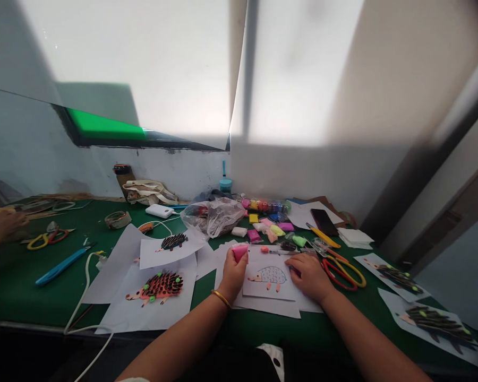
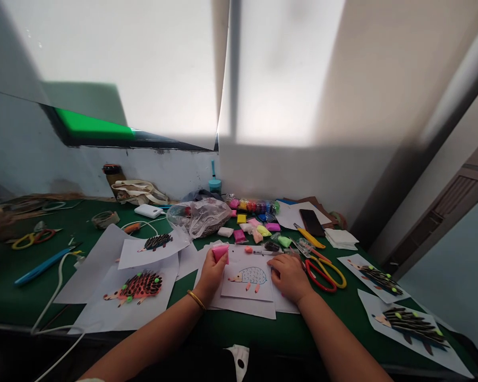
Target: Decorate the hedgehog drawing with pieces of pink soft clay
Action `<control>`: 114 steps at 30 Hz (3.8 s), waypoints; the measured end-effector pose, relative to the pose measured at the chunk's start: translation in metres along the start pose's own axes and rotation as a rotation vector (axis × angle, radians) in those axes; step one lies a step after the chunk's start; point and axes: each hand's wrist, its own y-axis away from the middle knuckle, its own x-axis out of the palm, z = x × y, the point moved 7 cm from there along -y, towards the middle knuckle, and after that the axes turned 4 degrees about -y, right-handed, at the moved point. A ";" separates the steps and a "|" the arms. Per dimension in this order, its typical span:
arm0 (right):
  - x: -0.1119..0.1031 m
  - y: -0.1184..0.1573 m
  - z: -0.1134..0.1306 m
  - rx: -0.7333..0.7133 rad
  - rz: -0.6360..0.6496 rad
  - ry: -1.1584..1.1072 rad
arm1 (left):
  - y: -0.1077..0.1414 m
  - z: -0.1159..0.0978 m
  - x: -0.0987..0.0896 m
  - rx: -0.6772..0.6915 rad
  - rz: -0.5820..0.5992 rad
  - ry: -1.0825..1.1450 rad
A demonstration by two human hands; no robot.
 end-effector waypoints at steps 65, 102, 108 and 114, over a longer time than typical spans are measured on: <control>-0.036 0.007 0.091 -0.028 -0.259 -0.276 | 0.036 -0.088 0.006 0.389 0.410 -0.574; -0.034 0.003 0.117 -0.014 -0.032 -0.357 | 0.061 -0.095 0.028 0.410 0.412 -0.510; -0.030 0.001 0.112 0.126 -0.035 -0.326 | 0.061 -0.090 0.028 0.401 0.367 -0.517; -0.036 0.002 0.119 0.115 0.086 -0.226 | 0.062 -0.096 0.025 0.373 0.443 -0.525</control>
